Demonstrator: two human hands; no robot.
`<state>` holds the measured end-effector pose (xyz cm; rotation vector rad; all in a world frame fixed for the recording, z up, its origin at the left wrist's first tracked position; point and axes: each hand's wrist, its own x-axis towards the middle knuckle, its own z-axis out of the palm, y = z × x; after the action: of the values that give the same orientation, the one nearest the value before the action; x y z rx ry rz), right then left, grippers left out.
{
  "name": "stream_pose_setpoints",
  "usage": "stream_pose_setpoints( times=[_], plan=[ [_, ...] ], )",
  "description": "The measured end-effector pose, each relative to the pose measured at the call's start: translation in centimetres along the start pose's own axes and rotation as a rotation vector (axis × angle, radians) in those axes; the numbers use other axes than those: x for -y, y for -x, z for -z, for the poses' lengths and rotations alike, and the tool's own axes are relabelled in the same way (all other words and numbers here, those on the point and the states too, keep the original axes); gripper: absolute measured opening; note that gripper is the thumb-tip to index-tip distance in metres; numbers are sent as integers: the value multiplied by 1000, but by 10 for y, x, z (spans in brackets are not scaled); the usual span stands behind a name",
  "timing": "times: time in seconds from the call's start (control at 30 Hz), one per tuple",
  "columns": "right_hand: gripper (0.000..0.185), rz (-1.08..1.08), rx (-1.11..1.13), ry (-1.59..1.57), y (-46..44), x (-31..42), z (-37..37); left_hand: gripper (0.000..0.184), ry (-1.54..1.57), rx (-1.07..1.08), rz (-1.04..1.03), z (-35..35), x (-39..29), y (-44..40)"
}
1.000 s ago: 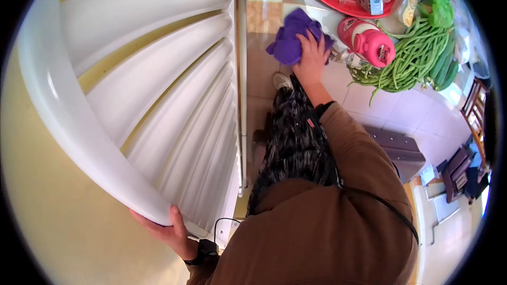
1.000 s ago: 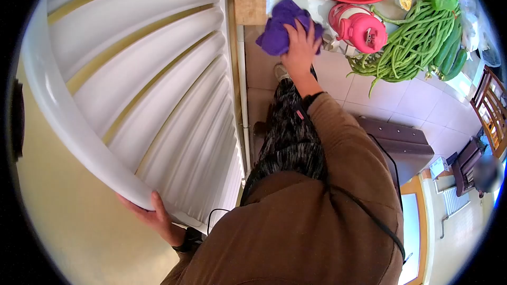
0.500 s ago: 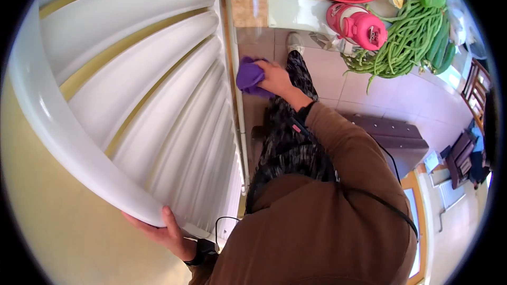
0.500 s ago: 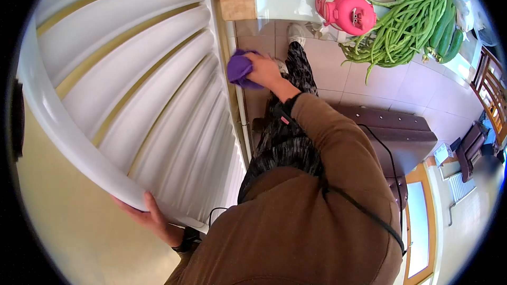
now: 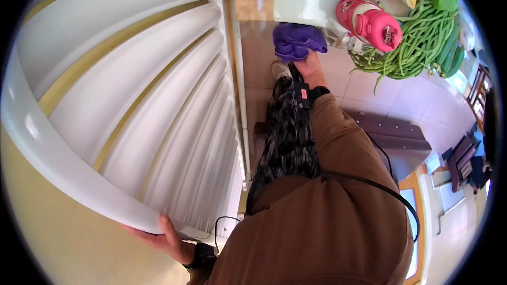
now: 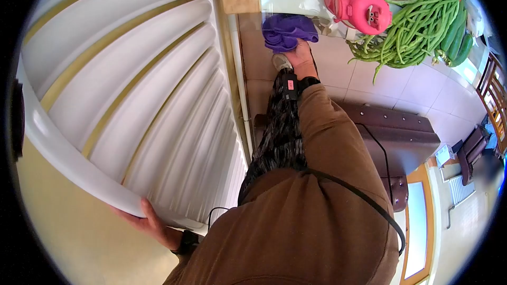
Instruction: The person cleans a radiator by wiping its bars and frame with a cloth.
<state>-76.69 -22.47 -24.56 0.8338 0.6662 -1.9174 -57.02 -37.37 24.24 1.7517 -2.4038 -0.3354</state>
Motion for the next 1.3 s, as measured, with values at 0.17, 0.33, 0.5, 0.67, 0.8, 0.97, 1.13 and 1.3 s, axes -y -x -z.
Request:
stream_pose_setpoints(
  times=[0.17,0.33,0.5,0.67,0.8,0.97,1.13,1.3],
  plan=[
    [29,-115,101,11,-25,-31,0,76,-18,-12,-18,4,12,2],
    [22,-171,43,58,-34,-59,-43,82,-49,-63,31,1,3,4],
    [20,-274,25,78,-46,-85,-69,83,-57,-65,28,2,7,5],
    [24,-398,293,963,-61,-80,-52,84,5,-50,37,6,10,5],
    [46,-461,554,2003,10,-45,-72,80,52,-14,86,3,2,2],
    [70,-65,219,1577,93,-59,-38,70,102,72,49,4,0,-2],
    [61,-161,213,1341,154,-76,-85,69,57,85,-9,3,-5,-8],
    [49,12,631,1071,245,-100,-176,68,69,95,-22,1,-10,-10]
  ],
)
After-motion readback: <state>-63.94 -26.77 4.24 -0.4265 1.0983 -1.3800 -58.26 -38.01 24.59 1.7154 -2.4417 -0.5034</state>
